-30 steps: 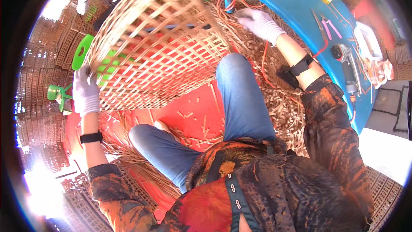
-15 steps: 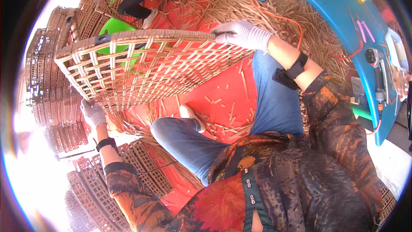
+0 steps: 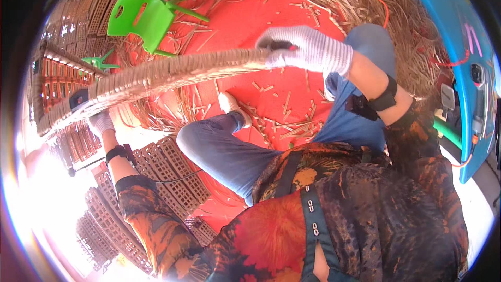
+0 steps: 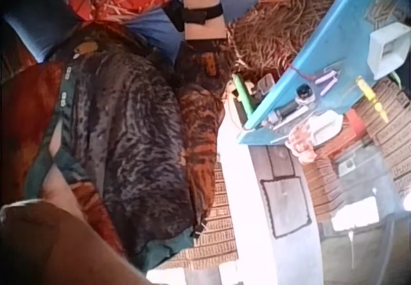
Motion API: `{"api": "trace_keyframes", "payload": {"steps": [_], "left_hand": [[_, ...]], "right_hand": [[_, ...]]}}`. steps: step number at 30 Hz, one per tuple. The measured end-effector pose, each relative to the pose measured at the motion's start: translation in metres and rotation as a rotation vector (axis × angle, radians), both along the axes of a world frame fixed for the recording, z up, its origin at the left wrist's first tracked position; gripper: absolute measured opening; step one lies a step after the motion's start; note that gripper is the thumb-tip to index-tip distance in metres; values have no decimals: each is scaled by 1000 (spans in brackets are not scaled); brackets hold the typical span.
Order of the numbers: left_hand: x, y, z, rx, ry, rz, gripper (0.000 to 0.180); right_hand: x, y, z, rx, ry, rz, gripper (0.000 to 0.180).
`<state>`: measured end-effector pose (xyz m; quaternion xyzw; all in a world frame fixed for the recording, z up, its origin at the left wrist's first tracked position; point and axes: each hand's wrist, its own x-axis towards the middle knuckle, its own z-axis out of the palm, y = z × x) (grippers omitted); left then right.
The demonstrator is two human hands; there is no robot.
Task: The recorder is weaving and assembling a piece of wicker or bamboo furniture, using a nail gun and pliers.
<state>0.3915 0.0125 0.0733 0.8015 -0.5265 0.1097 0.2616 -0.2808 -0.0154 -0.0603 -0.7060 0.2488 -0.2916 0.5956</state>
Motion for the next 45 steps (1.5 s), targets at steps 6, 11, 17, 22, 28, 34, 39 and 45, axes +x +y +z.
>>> {"api": "trace_keyframes", "payload": {"steps": [6,11,17,22,28,34,39,45], "left_hand": [[-40,81,0,-152,83,144,46],[-88,128,12,-236,163,229,45],[-103,149,23,-254,198,272,43],[-110,161,33,-252,205,315,41],[-113,158,50,-184,208,408,40],[-123,168,56,-181,196,452,38],[-127,169,56,-176,197,474,37],[-131,171,57,-181,194,490,35]], "right_hand": [[35,45,21,-400,-112,-130,46],[61,77,27,-551,-263,-75,38],[65,104,17,-588,-216,-60,49],[70,110,19,-604,-201,145,44],[97,81,31,-518,-218,254,29],[113,61,27,-487,-287,316,27],[113,60,22,-487,-283,355,28],[112,57,20,-497,-286,383,29]]}}
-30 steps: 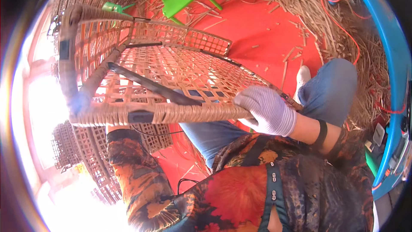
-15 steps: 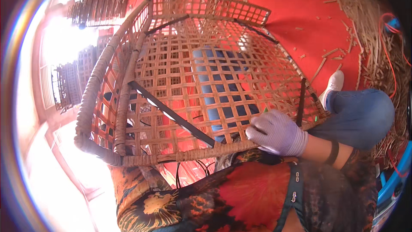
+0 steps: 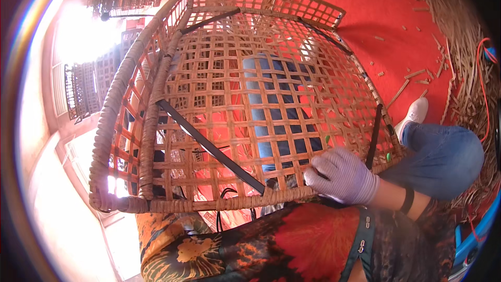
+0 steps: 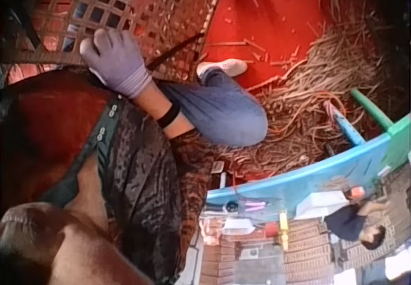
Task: The recorder is weaving and assembling a piece of wicker or bamboo furniture, using a nail gun and pliers.
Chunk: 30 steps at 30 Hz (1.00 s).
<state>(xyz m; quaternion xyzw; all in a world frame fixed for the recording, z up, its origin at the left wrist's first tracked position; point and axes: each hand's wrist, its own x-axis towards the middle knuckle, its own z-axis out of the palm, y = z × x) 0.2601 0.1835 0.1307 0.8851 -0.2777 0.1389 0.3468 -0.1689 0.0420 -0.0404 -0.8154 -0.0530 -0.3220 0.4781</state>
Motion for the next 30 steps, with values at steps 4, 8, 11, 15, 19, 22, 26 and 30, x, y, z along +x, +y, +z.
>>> {"api": "trace_keyframes", "payload": {"steps": [4,8,11,15,19,22,26,30], "left_hand": [[-3,1,1,4,3,12,34],[-5,4,0,-3,8,26,33],[-6,6,-5,-3,3,30,33],[-2,6,-14,53,20,43,32],[-3,11,-6,103,33,92,31],[-3,17,-5,100,48,96,30],[7,13,-16,103,53,76,30],[16,10,-21,105,54,67,29]], "right_hand": [[0,-2,0,32,3,13,27],[2,-3,0,57,-7,22,27],[0,-6,2,42,-20,-1,28],[-4,-10,0,12,21,24,27],[-8,-12,0,53,-37,-5,30],[-8,-10,0,23,-46,-20,30],[-10,-10,0,45,-68,-55,27],[-10,-15,3,49,-104,-97,29]]}}
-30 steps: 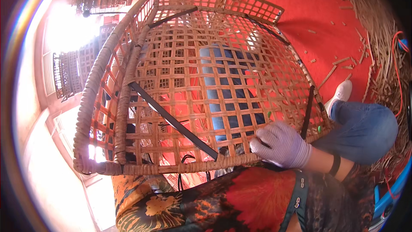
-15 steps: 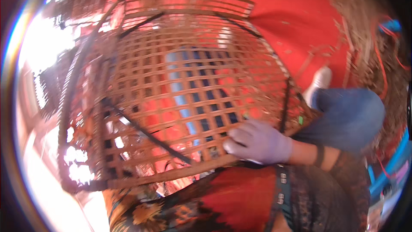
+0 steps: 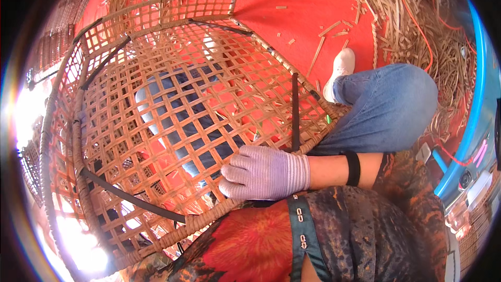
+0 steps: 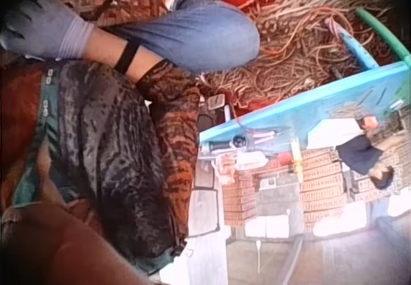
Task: The recorder is weaving and assembling a piece of wicker or bamboo furniture, using a nail gun and pliers.
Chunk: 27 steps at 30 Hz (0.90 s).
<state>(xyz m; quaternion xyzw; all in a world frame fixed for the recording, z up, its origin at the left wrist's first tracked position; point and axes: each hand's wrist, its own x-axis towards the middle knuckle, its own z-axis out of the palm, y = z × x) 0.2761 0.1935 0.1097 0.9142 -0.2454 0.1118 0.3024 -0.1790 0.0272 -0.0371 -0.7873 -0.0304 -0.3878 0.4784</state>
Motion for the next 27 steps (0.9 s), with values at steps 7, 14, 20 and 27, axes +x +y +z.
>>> {"api": "trace_keyframes", "payload": {"steps": [7,14,20,27], "left_hand": [[4,1,-3,-1,17,-4,28],[8,1,-9,-18,42,2,28],[13,0,-11,-34,58,2,28],[16,3,-21,-70,63,-1,28]], "right_hand": [[-3,-14,-5,89,3,103,31],[32,-103,-135,744,586,-580,33],[9,-100,-289,1593,1394,43,76],[16,-114,-281,1174,1281,-302,60]]}}
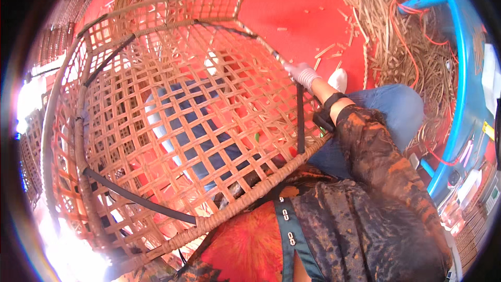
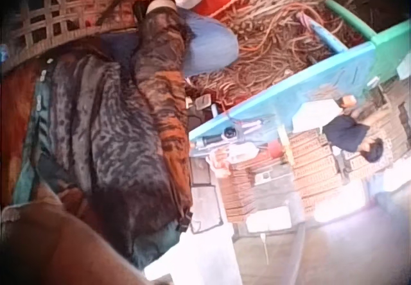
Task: The recorder is weaving and assembling a piece of wicker or bamboo furniture, using a nail gun and pliers.
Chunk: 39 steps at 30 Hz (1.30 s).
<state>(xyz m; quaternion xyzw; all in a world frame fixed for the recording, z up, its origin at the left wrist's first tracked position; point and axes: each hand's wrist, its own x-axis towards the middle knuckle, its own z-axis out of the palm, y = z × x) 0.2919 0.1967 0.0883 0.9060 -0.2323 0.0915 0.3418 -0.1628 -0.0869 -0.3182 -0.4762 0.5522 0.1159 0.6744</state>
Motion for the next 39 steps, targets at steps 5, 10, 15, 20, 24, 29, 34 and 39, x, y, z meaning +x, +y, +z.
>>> {"api": "trace_keyframes", "payload": {"steps": [5,10,15,20,24,29,34,39], "left_hand": [[6,0,-14,-83,23,-41,28],[22,1,-29,-193,78,-101,28],[42,-1,-48,-337,214,-161,29],[34,-14,-44,-524,519,-230,29],[46,-25,-69,-755,1079,-445,30],[60,48,-173,-550,1324,281,26],[-41,103,-179,-35,959,-575,11],[-152,84,-49,-228,286,-788,18]], "right_hand": [[-22,-86,71,-283,-119,-310,55],[-59,-155,186,-643,-258,-496,64],[-93,-179,319,-1002,-301,-688,51],[-118,-137,458,-1438,-407,-691,42],[-111,-60,525,-1798,-345,-608,44],[-55,43,529,-2124,-383,-326,41],[46,89,436,-2213,-190,279,40],[112,107,363,-2071,-392,307,34]]}}
